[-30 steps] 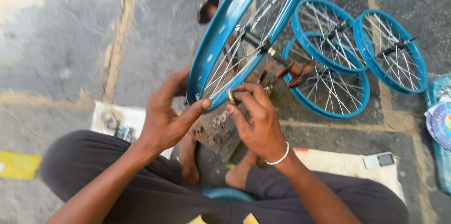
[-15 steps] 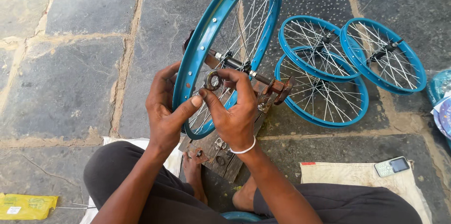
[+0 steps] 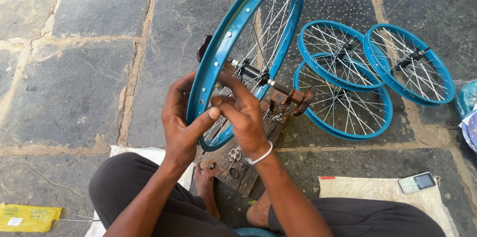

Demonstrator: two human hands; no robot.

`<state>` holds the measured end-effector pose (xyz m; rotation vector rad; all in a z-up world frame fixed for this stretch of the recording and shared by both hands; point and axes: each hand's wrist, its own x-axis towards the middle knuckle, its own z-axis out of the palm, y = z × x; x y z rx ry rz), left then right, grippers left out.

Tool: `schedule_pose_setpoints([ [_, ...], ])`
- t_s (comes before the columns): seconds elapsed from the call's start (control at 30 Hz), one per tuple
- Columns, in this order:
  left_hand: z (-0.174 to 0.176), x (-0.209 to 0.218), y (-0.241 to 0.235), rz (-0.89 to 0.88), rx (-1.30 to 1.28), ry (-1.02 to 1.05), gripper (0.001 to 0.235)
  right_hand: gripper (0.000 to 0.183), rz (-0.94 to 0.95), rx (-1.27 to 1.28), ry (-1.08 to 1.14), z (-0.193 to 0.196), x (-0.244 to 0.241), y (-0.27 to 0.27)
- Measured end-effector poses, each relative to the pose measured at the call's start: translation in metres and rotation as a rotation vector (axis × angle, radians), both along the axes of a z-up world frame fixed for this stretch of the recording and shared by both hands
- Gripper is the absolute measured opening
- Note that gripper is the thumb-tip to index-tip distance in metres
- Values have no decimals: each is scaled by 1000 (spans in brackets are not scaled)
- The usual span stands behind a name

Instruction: The person assembles a blue bicycle wheel by tightening the spokes with a spoke wrench. They then mount the wheel onto a wooden truing stand and continue to adjust the spokes to align the rim.

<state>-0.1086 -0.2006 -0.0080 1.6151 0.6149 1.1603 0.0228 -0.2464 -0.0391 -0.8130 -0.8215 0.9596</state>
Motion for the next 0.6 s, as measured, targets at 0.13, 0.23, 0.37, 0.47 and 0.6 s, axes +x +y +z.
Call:
schedule_pose_setpoints([
  [0.13, -3, -5, 3, -79, -85, -54, 61, 53, 260, 126, -230, 21, 34, 10],
  [0.23, -3, -5, 4, -93, -70, -43, 57, 52, 143, 153, -545, 32, 40, 10],
  [0.37, 3, -4, 3, -84, -78, -64, 61, 48, -328, 24, -1051, 28, 22, 21],
  [0.47, 6, 1, -6, 25, -24, -51, 66, 40, -492, 36, -978, 28, 9, 20],
  [0.6, 15, -8, 10, -103, 37, 60, 51, 28, -671, 266, -705, 28, -28, -8],
])
